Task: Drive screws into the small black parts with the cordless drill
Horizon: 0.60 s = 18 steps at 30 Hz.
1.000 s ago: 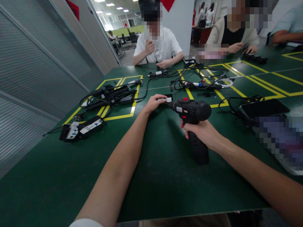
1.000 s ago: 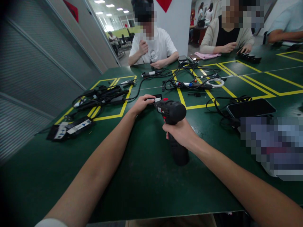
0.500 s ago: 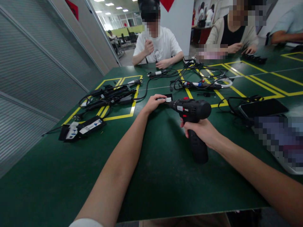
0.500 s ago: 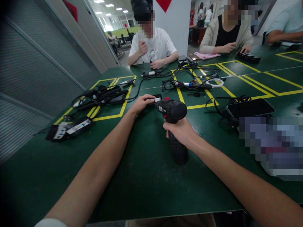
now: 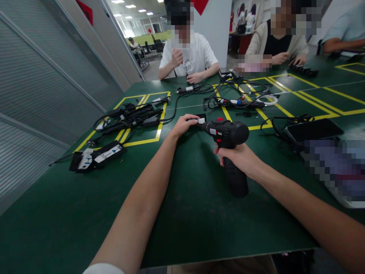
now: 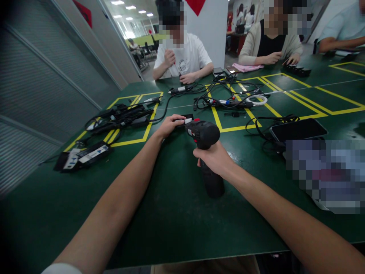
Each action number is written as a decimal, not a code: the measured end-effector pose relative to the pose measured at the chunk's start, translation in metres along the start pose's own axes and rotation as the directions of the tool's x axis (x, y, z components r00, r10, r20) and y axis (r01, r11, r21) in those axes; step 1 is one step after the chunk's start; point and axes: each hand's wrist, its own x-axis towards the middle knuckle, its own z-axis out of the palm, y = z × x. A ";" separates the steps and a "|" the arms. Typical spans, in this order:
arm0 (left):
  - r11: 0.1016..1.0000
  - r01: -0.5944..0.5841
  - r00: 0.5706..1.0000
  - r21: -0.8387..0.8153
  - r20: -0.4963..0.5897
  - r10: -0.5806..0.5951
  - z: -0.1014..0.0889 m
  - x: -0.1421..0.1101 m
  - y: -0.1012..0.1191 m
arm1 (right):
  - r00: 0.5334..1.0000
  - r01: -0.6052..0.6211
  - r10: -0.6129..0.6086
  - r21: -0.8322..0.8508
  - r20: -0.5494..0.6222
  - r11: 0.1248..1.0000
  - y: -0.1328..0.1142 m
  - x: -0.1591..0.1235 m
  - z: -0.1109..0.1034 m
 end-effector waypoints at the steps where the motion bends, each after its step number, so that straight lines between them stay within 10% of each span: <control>1: 1.000 0.007 1.000 -0.004 -0.002 -0.007 0.000 0.000 0.000 | 1.000 0.001 -0.001 0.005 0.003 1.000 0.000 0.000 0.000; 18: 1.000 0.014 1.000 0.022 -0.005 -0.014 0.001 -0.001 0.001 | 1.000 -0.021 0.020 0.037 0.010 0.999 -0.006 -0.001 0.004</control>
